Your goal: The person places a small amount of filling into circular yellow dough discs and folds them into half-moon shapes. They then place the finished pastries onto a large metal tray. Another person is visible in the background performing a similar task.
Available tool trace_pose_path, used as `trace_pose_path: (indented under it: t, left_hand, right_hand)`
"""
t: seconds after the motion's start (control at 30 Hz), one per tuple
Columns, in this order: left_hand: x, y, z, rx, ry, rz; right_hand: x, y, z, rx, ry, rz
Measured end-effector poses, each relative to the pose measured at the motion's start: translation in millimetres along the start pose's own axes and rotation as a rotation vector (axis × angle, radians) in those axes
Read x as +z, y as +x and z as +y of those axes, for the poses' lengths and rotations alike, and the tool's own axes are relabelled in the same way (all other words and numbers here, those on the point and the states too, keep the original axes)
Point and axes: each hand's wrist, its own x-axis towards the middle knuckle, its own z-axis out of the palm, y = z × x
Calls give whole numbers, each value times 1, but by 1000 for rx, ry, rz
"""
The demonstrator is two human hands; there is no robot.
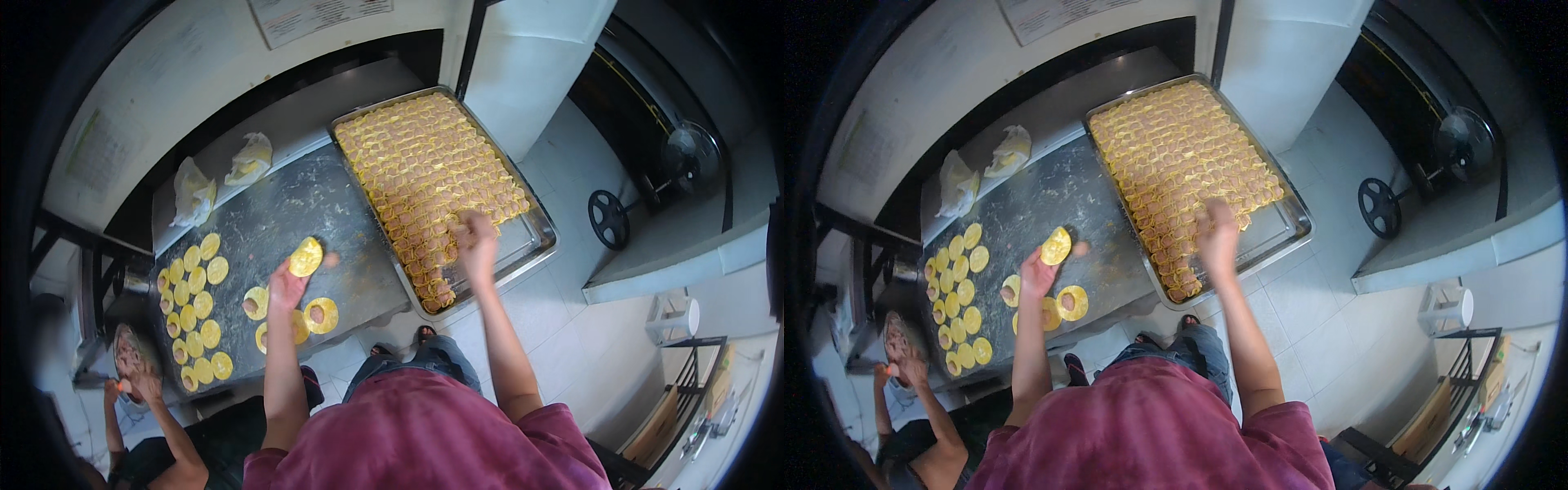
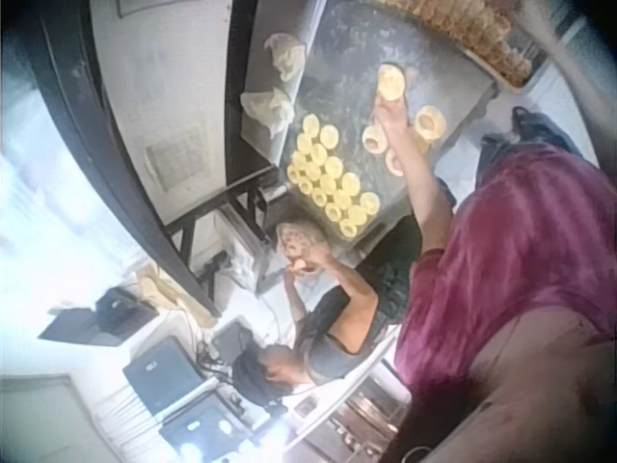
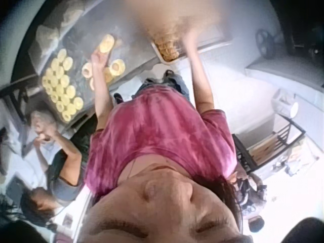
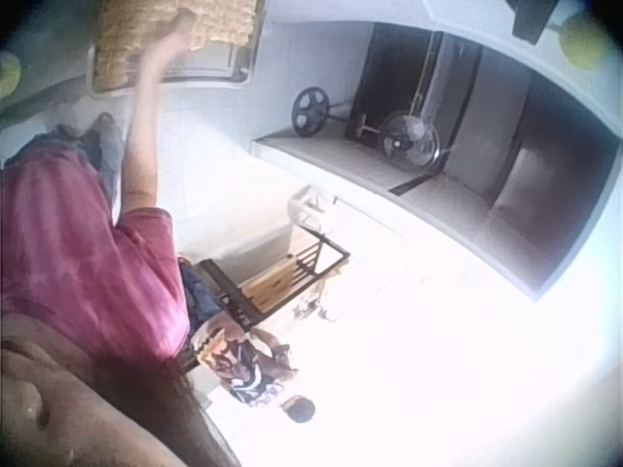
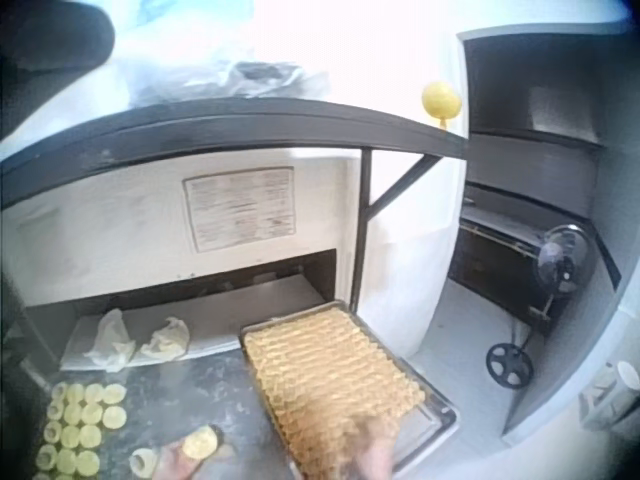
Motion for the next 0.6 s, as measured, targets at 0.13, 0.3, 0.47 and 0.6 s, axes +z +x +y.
trace_pose_path:
  t: [0.13, 0.3, 0.47, 0.6]
  left_hand:
    - [-53, 46, -29, -90, -49, -478]
    - [23, 2, -30, 123, 466, 245]
    - [16, -2, -54, 544, 1622, 245]
    - [19, 5, -71, 610, 1749, 347]
  right_hand:
    - [89, -54, -48, -170, 92, -284]
    - [115, -82, -54, -217, 46, -403]
    - [137, -83, -47, -218, -10, -516]
    - [150, -81, -45, -254, -64, -527]
